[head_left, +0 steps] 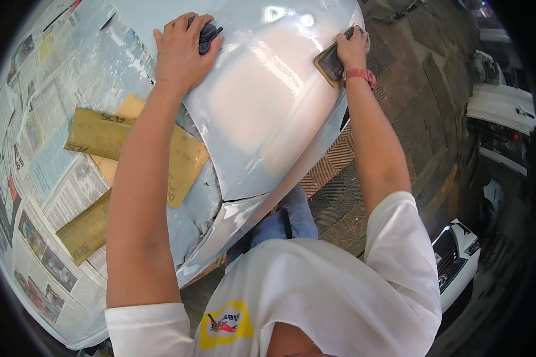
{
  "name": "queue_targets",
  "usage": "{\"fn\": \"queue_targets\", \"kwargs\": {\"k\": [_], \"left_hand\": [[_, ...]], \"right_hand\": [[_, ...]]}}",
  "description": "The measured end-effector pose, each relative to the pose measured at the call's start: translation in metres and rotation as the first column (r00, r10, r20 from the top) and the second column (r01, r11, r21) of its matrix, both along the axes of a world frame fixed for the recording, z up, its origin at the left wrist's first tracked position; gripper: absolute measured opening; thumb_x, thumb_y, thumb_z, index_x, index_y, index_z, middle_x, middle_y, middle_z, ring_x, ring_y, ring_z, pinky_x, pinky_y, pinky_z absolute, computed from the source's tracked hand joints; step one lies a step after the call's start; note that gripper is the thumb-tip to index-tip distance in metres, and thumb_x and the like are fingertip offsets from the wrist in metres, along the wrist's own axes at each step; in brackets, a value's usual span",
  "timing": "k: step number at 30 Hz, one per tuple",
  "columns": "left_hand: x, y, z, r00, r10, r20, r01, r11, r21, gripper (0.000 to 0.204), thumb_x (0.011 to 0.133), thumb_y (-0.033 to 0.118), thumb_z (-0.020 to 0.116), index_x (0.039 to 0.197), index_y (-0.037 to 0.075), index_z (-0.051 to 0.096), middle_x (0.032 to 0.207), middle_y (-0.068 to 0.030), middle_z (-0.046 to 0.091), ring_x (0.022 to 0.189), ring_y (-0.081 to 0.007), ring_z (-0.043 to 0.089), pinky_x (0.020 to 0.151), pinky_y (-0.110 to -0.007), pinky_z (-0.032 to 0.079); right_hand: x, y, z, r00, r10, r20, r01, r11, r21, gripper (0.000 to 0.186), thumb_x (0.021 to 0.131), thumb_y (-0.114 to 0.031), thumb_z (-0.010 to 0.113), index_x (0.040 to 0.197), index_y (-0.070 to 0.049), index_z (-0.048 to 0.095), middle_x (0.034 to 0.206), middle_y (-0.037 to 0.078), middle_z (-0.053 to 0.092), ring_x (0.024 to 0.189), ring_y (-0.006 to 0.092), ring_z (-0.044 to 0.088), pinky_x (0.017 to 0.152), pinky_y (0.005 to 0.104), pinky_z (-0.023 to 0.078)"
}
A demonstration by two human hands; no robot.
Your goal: The person uses a sanding block and a cloth to wet-sand the hood of a white car. They repeatedly rub the surface with the sanding block, wipe with the cloth, and occasionally dip the cloth into a bucket of water.
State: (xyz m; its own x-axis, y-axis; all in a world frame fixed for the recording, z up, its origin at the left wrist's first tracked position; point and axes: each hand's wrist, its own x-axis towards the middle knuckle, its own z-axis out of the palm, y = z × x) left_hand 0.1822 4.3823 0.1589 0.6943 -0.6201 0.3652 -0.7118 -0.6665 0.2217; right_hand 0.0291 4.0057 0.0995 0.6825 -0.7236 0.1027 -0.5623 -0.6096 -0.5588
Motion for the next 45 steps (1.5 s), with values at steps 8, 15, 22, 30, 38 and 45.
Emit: {"fn": "queue_targets", "kwargs": {"k": [8,15,22,30,38,45], "left_hand": [[-0.002,0.02,-0.003,0.991,0.051,0.121,-0.057,0.998,0.039,0.047,0.103,0.046,0.073,0.143,0.022,0.069,0.148,-0.0086,0.065,0.139,-0.0346,0.057,0.118,-0.06,0.038],[0.002,0.004,0.003,0.996,0.008,0.091,-0.008,1.0,0.002,0.047,0.103,0.046,0.072,0.144,0.023,0.069,0.147,-0.009,0.065,0.139,-0.0343,0.058,0.117,-0.055,0.039],[0.001,0.021,-0.005,0.999,0.041,0.028,-0.041,0.999,0.021,0.049,0.103,0.049,0.072,0.146,0.024,0.069,0.149,-0.0083,0.063,0.143,-0.0353,0.055,0.126,-0.077,0.028],[0.002,0.007,0.007,1.0,0.022,-0.009,-0.022,0.999,0.033,0.049,0.105,0.048,0.07,0.147,0.024,0.067,0.152,-0.009,0.061,0.146,-0.0367,0.054,0.128,-0.076,0.026],[-0.003,0.02,0.007,0.997,0.046,0.056,-0.05,0.997,0.063,0.046,0.105,0.042,0.073,0.144,0.019,0.069,0.148,-0.0116,0.065,0.14,-0.034,0.058,0.119,-0.053,0.038],[-0.004,0.009,0.014,0.999,0.0,0.054,-0.003,0.999,0.048,0.044,0.104,0.038,0.074,0.143,0.018,0.069,0.146,-0.0118,0.066,0.138,-0.0343,0.059,0.118,-0.051,0.04]], "right_hand": [[-0.119,0.263,0.064,0.939,0.325,0.11,-0.33,0.944,0.028,0.08,0.106,-0.019,0.062,0.172,0.01,0.028,0.178,0.045,0.014,0.163,0.07,0.011,0.136,0.0689,0.016],[-0.032,0.04,0.008,0.993,0.052,0.104,-0.059,0.996,0.067,0.08,0.104,-0.032,0.059,0.171,0.006,0.035,0.178,0.043,0.021,0.164,0.0629,0.022,0.138,0.0614,0.018],[-0.135,0.247,0.051,0.935,0.337,0.111,-0.34,0.94,0.009,0.079,0.107,-0.021,0.06,0.173,0.009,0.029,0.18,0.042,0.016,0.167,0.062,0.013,0.138,0.0642,0.017],[-0.072,0.049,0.006,0.988,0.059,0.146,-0.083,0.983,0.166,0.081,0.106,-0.033,0.059,0.173,0.006,0.034,0.182,0.035,0.022,0.17,0.0512,0.019,0.14,0.0538,0.019],[-0.159,0.246,0.046,0.917,0.338,0.21,-0.357,0.932,0.059,0.08,0.104,-0.018,0.064,0.175,0.001,0.032,0.183,0.035,0.02,0.17,0.0537,0.019,0.139,0.0597,0.018],[-0.105,0.093,0.002,0.955,0.093,0.28,-0.144,0.975,0.168,0.076,0.104,-0.022,0.066,0.171,0.004,0.04,0.181,0.035,0.026,0.168,0.0496,0.027,0.138,0.0517,0.024]]}}
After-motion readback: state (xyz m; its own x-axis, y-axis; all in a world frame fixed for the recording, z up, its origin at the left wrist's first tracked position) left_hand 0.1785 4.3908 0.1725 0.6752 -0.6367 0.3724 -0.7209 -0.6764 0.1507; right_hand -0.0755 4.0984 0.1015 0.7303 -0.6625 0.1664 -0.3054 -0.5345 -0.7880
